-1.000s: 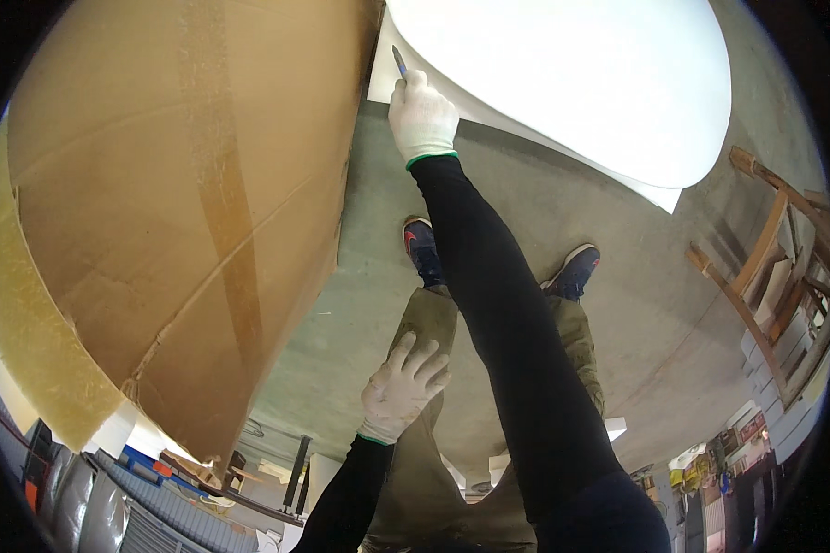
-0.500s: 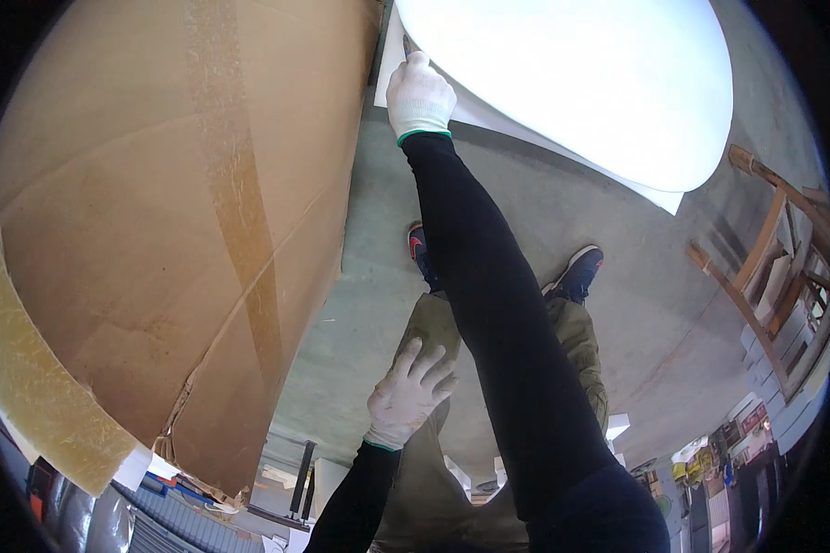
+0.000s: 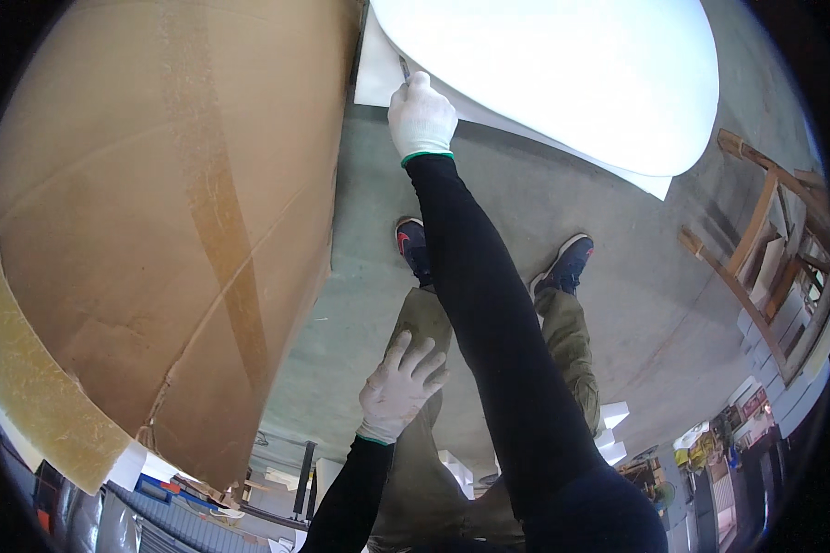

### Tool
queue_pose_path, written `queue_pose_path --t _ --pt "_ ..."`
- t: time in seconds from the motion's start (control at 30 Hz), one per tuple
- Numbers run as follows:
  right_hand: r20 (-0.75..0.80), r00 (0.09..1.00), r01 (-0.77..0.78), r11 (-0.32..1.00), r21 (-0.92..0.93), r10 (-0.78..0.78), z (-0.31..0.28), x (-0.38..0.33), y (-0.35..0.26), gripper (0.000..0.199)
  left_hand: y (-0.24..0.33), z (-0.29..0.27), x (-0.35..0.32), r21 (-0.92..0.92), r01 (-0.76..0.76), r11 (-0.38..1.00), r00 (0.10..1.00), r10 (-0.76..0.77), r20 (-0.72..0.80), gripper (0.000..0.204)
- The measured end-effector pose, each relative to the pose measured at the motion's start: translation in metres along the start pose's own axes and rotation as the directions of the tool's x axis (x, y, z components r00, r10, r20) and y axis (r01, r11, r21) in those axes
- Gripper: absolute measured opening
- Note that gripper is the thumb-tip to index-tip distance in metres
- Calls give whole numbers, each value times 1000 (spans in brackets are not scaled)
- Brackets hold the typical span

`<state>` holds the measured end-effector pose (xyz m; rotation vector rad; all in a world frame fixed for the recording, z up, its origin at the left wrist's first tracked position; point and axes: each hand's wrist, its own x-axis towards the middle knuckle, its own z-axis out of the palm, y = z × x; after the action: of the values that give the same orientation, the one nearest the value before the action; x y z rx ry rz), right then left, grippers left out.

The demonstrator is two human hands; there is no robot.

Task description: The person traces a circular outline on a rectangular foam sheet using a circular template and a pen, then moves the marked sheet to a blue cutting table and cuts along the traced line with a straight blade. The process is repeated for multiple sheets.

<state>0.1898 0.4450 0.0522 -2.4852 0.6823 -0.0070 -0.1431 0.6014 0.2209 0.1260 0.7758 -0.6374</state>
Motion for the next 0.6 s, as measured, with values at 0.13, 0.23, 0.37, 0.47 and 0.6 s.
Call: queue_pose_path --t 0.13,0.23,0.37,0.47,0.6 --pt "47 999 -18 1000 2 18 -15 -7 26 17 -4 1 1 18 10 1000 1000 -10 -17 69" --pt "80 997 -26 1000 17 25 -28 -10 47 18 -10 2 2 26 13 1000 1000 -12 -28 69" --pt "101 994 -36 999 41 31 -48 -14 78 19 -18 -2 3 63 19 998 999 -17 -35 69" --pt "138 990 -43 999 18 40 -64 -15 99 19 -26 -4 4 81 30 996 999 -27 -36 69" --pt "195 978 -77 997 28 70 -86 -17 128 20 -38 -5 5 119 32 992 998 -25 -58 73"
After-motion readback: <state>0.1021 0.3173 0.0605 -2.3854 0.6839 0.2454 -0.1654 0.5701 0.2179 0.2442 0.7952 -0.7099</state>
